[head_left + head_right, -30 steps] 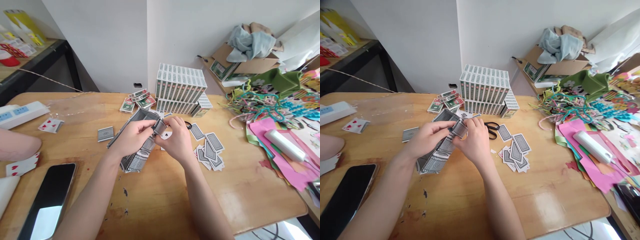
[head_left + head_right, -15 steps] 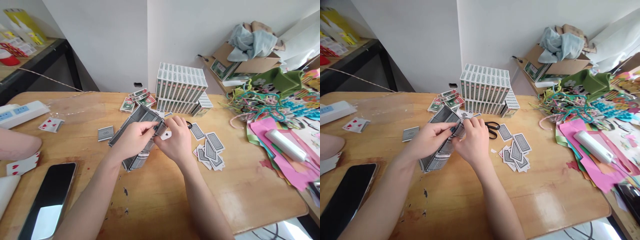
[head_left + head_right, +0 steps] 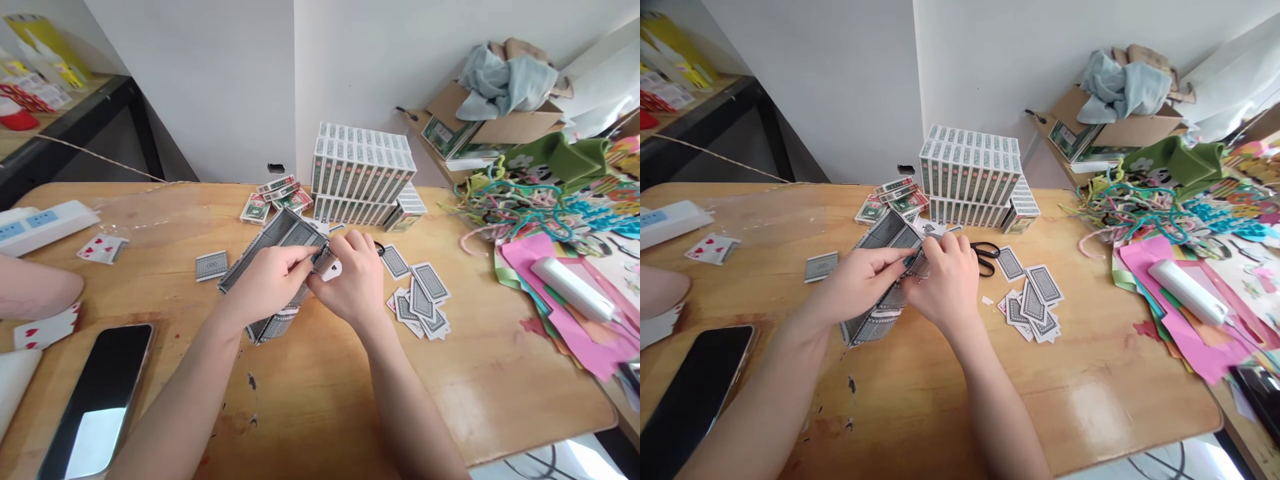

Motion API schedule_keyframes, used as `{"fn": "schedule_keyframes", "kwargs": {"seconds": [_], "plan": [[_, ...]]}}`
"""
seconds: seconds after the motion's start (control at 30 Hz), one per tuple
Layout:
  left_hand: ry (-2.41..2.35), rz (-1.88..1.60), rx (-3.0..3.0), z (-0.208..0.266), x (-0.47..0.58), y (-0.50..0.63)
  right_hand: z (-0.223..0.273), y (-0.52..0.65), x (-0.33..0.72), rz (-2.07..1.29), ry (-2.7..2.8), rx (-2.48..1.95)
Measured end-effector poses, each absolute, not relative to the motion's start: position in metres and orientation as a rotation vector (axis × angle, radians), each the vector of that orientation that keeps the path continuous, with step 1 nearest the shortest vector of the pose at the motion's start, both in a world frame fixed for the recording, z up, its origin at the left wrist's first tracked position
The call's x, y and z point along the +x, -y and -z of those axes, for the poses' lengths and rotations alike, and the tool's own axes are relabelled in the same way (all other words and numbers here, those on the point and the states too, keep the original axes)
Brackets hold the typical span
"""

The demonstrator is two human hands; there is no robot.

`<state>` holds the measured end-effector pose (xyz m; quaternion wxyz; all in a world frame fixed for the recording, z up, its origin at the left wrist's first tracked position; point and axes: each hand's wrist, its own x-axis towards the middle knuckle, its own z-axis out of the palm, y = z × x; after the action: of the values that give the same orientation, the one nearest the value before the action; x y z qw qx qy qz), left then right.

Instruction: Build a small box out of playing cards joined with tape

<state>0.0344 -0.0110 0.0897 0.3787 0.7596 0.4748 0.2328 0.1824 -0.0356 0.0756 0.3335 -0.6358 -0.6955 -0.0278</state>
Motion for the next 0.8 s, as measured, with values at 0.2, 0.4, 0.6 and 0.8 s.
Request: {"fn": "schedule_keyframes", "kwargs": {"seconds": [0.2,0.4,0.6,0.8], "plan": [[-1.224,-0.607,1.963,-0.0958,0.0381,0.0129,-0.0761,0.0369,0.1805,0.091,1.851,-1.663],[-1.254,-0.580,2.012,-0.0998,0.0395,0.0146,-0.0776,0.0372,0.1804,0.113,1.875,-1.657],[-1.235,-0.599,2.031,-0.0994,0.0396,0.0149,-0.0754,0.0366,0.1796,0.124,1.865,-1.621],[-1.209,-0.636,1.995,-0.0992,0.0414,0.0159,-0.0750,0.0364,0.1807,0.110,1.872,-1.604]]}}
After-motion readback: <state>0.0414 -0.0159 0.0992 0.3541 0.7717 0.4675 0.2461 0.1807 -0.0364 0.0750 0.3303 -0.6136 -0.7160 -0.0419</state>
